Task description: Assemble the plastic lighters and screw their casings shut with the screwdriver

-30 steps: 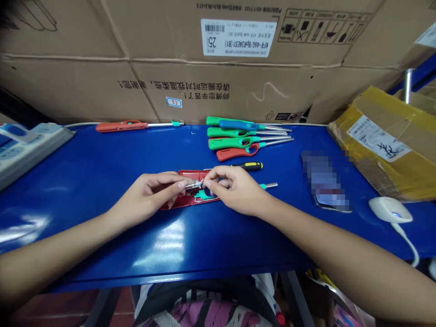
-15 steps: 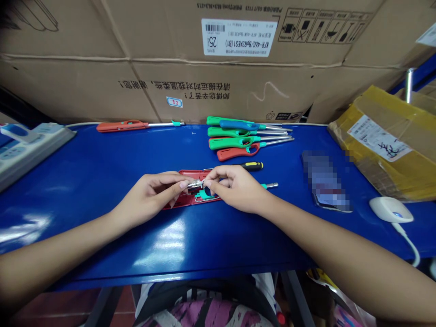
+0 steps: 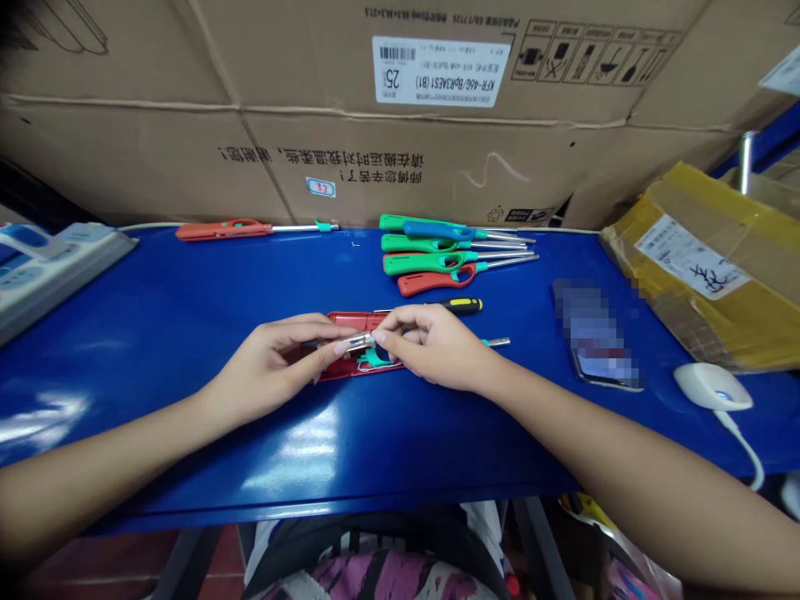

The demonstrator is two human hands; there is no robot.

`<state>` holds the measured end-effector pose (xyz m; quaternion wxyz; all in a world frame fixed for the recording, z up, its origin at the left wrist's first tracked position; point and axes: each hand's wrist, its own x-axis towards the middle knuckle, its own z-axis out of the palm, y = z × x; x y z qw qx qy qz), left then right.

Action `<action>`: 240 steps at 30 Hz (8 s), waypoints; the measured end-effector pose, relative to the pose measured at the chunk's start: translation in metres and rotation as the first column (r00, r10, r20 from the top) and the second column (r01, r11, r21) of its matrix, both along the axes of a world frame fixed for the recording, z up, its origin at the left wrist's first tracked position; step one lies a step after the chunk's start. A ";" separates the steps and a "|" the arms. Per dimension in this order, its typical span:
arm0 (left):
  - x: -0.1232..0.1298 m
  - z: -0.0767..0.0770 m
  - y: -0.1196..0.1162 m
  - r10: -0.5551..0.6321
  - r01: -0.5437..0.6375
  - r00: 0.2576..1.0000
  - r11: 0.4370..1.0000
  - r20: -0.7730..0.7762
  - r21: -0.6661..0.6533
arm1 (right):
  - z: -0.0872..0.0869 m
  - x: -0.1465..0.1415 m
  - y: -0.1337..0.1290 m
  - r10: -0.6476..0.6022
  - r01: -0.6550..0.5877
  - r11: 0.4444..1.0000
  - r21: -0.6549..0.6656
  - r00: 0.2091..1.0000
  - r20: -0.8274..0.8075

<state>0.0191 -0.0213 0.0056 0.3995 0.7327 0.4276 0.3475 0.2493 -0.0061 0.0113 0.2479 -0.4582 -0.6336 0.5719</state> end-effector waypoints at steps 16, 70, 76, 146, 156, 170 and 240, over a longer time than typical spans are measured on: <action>-0.001 0.002 0.003 0.014 -0.013 1.000 0.998 0.007 -0.058 | -0.008 0.001 0.002 -0.018 0.024 0.997 0.074 0.997 -0.076; -0.026 0.021 0.014 -0.168 0.288 0.829 0.946 -0.534 0.150 | 0.000 0.014 -0.003 0.131 -0.623 0.453 0.638 0.754 0.643; -0.025 0.026 0.012 -0.165 0.398 0.798 0.866 -0.579 0.302 | 0.013 0.020 -0.001 0.098 -0.578 0.492 0.651 0.780 0.619; -0.017 -0.006 0.018 -0.074 0.322 0.919 0.705 -0.386 0.632 | 0.017 0.030 0.012 -0.089 -0.432 0.659 0.615 0.767 0.635; -0.026 0.005 0.022 0.137 0.328 0.866 0.573 -0.482 0.752 | 0.031 0.025 0.012 0.025 -0.036 0.985 0.169 0.998 0.066; -0.030 0.015 0.022 -0.138 0.467 0.822 0.718 -0.552 0.516 | 0.024 0.025 0.008 0.097 -0.229 0.882 0.413 0.944 0.315; -0.020 0.011 0.007 -0.107 0.358 0.800 0.874 -0.590 0.327 | 0.025 0.023 -0.003 0.154 -0.639 0.633 0.437 0.657 0.738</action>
